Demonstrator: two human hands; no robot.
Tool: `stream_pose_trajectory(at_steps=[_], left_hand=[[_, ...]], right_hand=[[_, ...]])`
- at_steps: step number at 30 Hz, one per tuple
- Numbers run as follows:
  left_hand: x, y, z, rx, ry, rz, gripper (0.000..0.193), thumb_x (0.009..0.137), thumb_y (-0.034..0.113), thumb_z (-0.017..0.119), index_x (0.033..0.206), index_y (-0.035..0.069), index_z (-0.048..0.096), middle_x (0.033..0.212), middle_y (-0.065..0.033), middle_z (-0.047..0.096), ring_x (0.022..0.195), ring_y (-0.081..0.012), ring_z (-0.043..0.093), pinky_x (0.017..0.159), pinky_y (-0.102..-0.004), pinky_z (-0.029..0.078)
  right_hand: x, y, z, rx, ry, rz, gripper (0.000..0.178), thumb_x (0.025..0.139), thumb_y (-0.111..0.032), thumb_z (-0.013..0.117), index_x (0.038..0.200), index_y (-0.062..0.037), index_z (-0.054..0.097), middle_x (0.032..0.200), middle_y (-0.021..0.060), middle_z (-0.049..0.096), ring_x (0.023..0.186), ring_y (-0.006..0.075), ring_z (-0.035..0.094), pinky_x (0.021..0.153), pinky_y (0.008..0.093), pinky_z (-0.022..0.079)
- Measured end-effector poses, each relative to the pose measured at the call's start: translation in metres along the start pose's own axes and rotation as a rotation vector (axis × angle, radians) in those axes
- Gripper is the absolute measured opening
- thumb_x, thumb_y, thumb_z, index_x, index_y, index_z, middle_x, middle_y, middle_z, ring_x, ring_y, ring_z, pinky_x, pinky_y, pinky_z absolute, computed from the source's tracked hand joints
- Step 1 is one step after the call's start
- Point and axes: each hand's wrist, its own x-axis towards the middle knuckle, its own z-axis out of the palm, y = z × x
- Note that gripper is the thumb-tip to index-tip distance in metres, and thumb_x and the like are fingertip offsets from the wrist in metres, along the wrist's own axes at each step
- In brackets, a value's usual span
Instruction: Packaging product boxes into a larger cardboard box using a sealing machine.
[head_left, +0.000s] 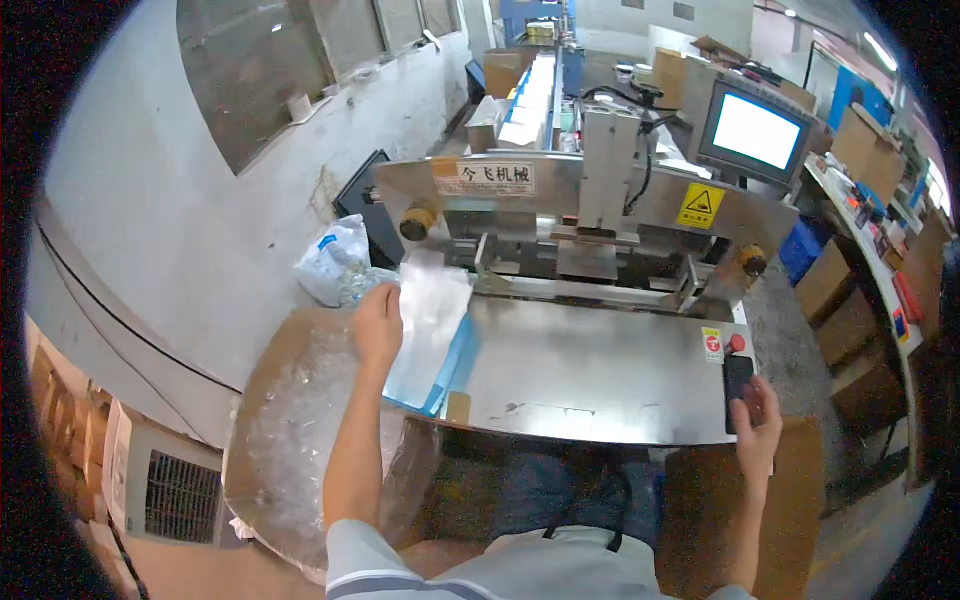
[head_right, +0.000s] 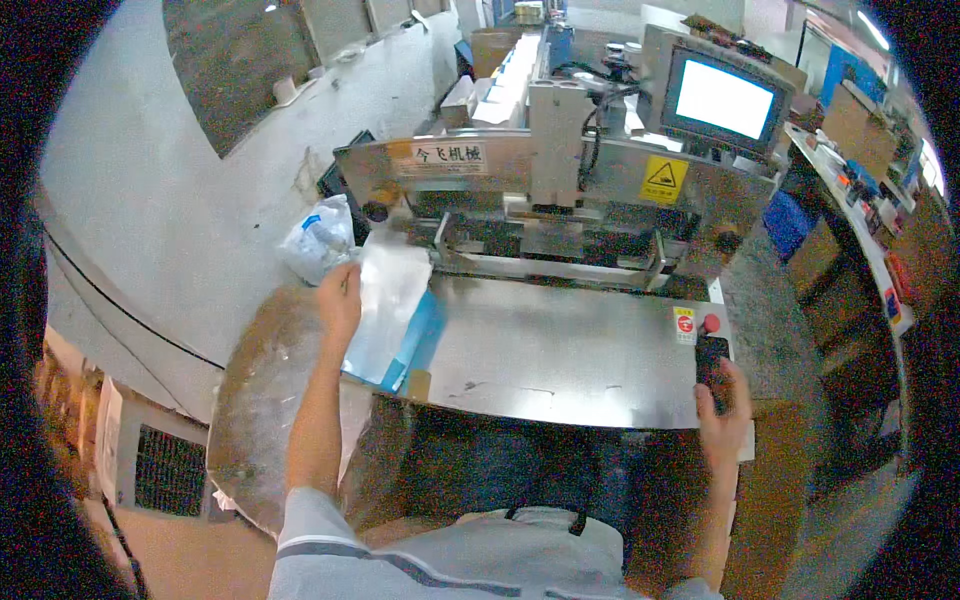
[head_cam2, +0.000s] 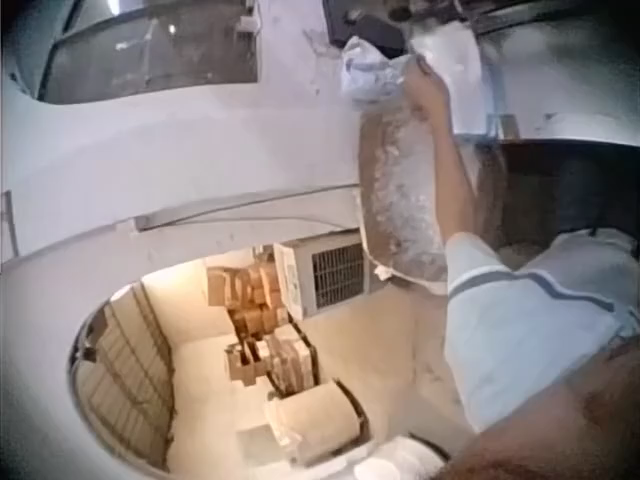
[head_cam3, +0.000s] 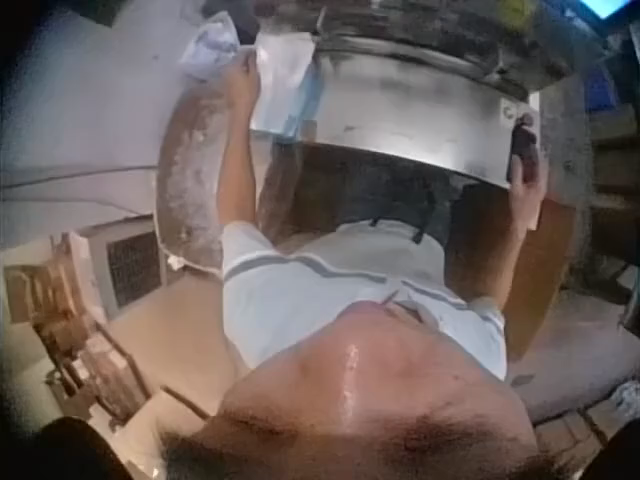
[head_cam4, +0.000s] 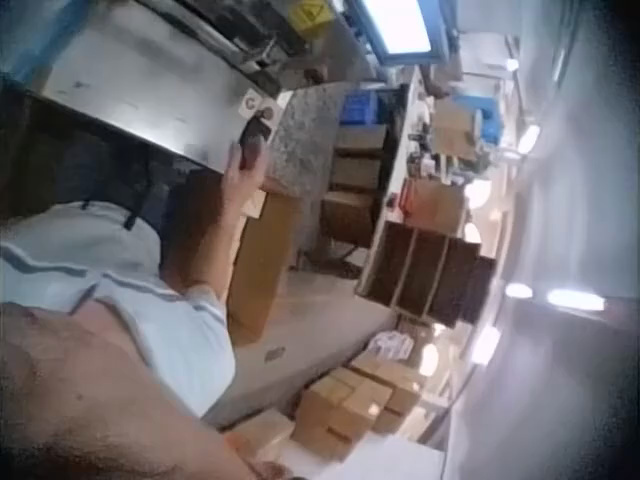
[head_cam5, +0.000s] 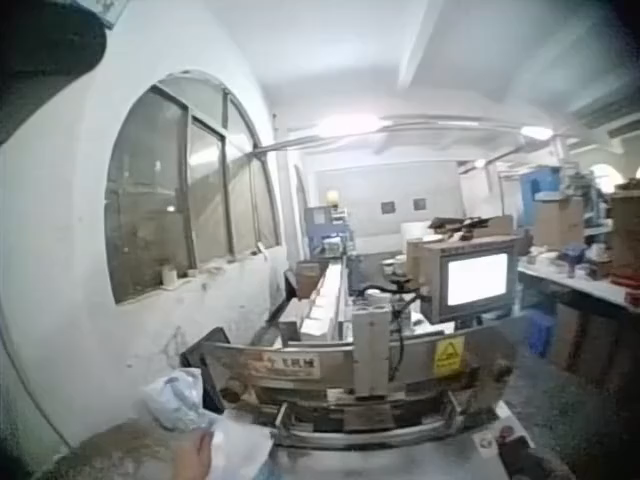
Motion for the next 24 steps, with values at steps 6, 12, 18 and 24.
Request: stream_pose_trajectory(at_steps=[6,12,18,24], left_hand=[[-0.07,0.147,-0.027,-0.373,-0.203,0.19,0.014,0.096,0.01,0.057,0.101,0.003,0.067,0.092,-0.0164,0.071,0.084,-0.0342,0.07,0.074,-0.0399,0.055],[-0.138,0.237,-0.04,-0.642,-0.514,0.195,0.014,0.094,0.007,0.059,0.104,0.001,0.067,0.087,-0.0153,0.07,0.078,-0.031,0.07,0.07,-0.0357,0.055],[-0.166,0.234,-0.016,-0.861,-0.7,-0.125,0.013,0.093,0.011,0.067,0.098,-0.001,0.069,0.078,-0.0082,0.072,0.065,-0.0097,0.066,0.059,-0.0263,0.052],[-0.178,0.233,0.002,-0.892,-0.697,-0.252,0.018,0.091,0.015,0.072,0.093,-0.002,0.068,0.076,-0.0056,0.073,0.063,-0.0059,0.062,0.056,-0.0234,0.05]], right_hand=[[-0.006,-0.1,0.065,-0.135,-0.176,-0.642,0.056,0.076,-0.008,0.079,0.127,0.0002,0.059,0.133,0.0188,0.059,0.124,0.0324,0.057,0.104,0.0402,0.045],[0.003,-0.086,0.084,0.035,-0.549,-0.488,0.033,0.078,-0.012,0.08,0.107,-0.001,0.068,0.108,0.0161,0.07,0.098,0.0293,0.068,0.086,0.0363,0.052],[-0.007,-0.07,0.073,-0.034,-0.563,-0.446,0.014,0.086,-0.017,0.074,0.084,-0.0038,0.072,0.081,0.013,0.071,0.073,0.0283,0.07,0.067,0.0378,0.054],[-0.006,-0.056,0.072,-0.102,-0.435,-0.511,0.008,0.083,-0.012,0.075,0.085,-0.0042,0.073,0.09,0.0124,0.072,0.082,0.0294,0.07,0.072,0.0376,0.055]])
